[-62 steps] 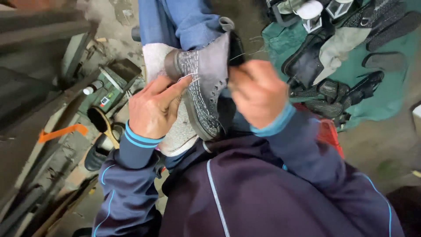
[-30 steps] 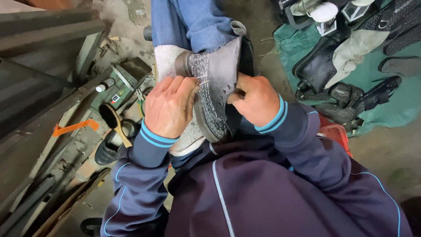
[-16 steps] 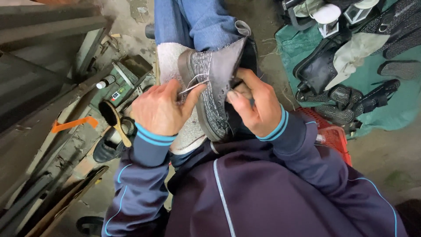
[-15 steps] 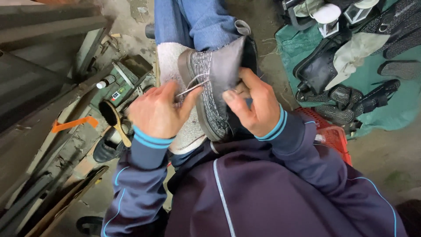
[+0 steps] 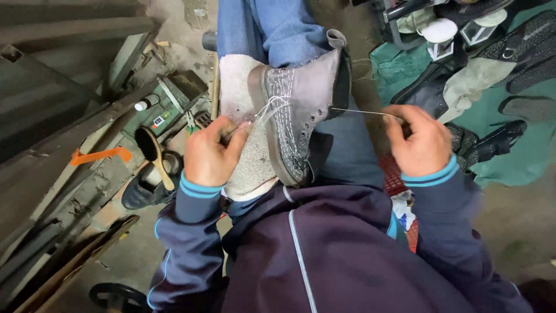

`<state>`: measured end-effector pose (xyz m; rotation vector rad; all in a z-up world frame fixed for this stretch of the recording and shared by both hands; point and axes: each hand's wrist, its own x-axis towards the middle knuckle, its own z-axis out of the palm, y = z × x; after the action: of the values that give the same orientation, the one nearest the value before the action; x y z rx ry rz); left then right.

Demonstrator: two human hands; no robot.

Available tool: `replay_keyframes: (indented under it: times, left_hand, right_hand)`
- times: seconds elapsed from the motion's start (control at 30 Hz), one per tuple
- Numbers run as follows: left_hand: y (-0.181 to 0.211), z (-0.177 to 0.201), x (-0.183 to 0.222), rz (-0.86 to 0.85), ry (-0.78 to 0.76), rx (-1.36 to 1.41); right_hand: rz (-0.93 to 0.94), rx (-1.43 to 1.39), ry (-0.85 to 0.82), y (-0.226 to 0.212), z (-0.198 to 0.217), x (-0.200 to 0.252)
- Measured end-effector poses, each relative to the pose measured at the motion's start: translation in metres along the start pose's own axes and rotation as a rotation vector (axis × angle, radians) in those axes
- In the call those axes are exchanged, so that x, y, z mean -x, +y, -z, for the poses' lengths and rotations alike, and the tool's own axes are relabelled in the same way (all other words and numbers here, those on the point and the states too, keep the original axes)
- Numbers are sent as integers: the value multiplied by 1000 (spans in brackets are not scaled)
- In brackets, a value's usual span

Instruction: The person is hand-sewing the upper part of a grey boot, pulling thread through holes to secure the material.

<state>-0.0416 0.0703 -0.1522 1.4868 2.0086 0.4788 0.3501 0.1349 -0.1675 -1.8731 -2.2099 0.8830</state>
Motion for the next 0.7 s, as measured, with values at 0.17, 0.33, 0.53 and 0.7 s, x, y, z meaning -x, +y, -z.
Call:
replay_keyframes:
  times: [0.17,0.33,0.53,0.7]
  left_hand:
    - [13,-1,-10,62,-30,372]
    - [51,2,-15,-4,88,364]
    - [53,-11,-38,-256,130,234]
    - [41,-15,-39,-295,135,103]
  right_hand:
    - [132,-313,109,-71,20,-7]
    - [157,-726,-6,-136,-14,-36]
    - [-127,-595,38,-146,-47,-58]
    - [-245,-611,30,-143,-52,-64]
